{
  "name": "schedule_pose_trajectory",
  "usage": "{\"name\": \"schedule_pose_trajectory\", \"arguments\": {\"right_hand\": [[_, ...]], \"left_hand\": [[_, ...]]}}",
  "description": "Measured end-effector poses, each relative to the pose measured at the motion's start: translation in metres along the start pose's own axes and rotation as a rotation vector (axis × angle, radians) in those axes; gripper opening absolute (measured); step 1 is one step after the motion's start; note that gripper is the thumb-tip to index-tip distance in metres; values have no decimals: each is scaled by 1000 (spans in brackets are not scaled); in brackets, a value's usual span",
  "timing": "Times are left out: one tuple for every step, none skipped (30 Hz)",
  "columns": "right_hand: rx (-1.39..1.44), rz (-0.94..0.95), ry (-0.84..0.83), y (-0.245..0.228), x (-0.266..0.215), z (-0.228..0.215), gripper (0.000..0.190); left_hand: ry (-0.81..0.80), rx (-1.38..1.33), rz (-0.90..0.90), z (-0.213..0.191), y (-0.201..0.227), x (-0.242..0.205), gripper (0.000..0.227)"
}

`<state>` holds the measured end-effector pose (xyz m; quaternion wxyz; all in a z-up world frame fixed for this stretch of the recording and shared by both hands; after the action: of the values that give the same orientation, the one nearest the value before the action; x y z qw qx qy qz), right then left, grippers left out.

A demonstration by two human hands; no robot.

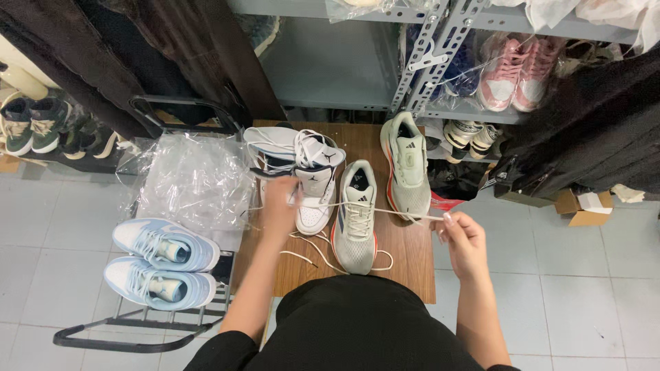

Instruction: The person unlaces several shoes on a wooden surface and begins re-threading one of them with a white shoelace.

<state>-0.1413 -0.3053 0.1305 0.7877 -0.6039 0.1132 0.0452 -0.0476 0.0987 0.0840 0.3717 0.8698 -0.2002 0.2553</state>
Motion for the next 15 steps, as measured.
{"name": "schedule_pose_trajectory", "arguments": {"right_hand": [[13,-1,-3,-8,-3,1,27],[25,-4,-6,-17,-5,3,29],[40,-49,-46,-28,-7,6,30],[54,-93,-86,-38,-10,10,31],[69,-136,-125,-47,-13,15,32],[57,-153,-134,-55,-15,18,33],[45,-170,-143,-62,-17,20,35],[33,-187,-151,-67,-17,23,36],[39,-186,-152,-71,-17,24,36],[45,-184,-154,-73,-17,24,36],[51,-182,-155,-74,-16,23,36],[43,-169,-153,-73,-15,22,35],[34,-157,-151,-71,-14,19,34],[27,-143,-151,-68,-12,16,33],[16,-136,-160,-64,-10,14,31]], "left_hand": [[-59,-43,32,14,20,4,33],[-117,-86,65,27,38,9,37],[-220,-166,138,39,55,15,39],[-324,-247,212,51,71,20,42],[-429,-331,187,63,84,23,47],[-532,-414,160,73,96,26,53],[-566,-442,195,76,105,29,50],[-598,-468,231,78,113,32,48],[-631,-495,267,80,120,34,46],[-652,-585,212,81,124,37,38],[-672,-675,157,82,127,39,30],[-692,-764,102,82,129,40,25],[-685,-800,96,80,131,43,24],[-676,-836,88,76,131,44,23],[-667,-871,79,72,131,46,23]]}}
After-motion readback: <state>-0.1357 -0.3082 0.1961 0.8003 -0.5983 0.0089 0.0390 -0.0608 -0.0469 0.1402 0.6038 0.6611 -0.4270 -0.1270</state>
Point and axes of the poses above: each hand's wrist, its own x-axis towards the middle knuckle, its own z-axis out of the palm, y = z × x, the point moved 4 cm from there along x, towards the middle knuckle, and after that the axes turned 14 degrees about z, right-handed, at the moved point
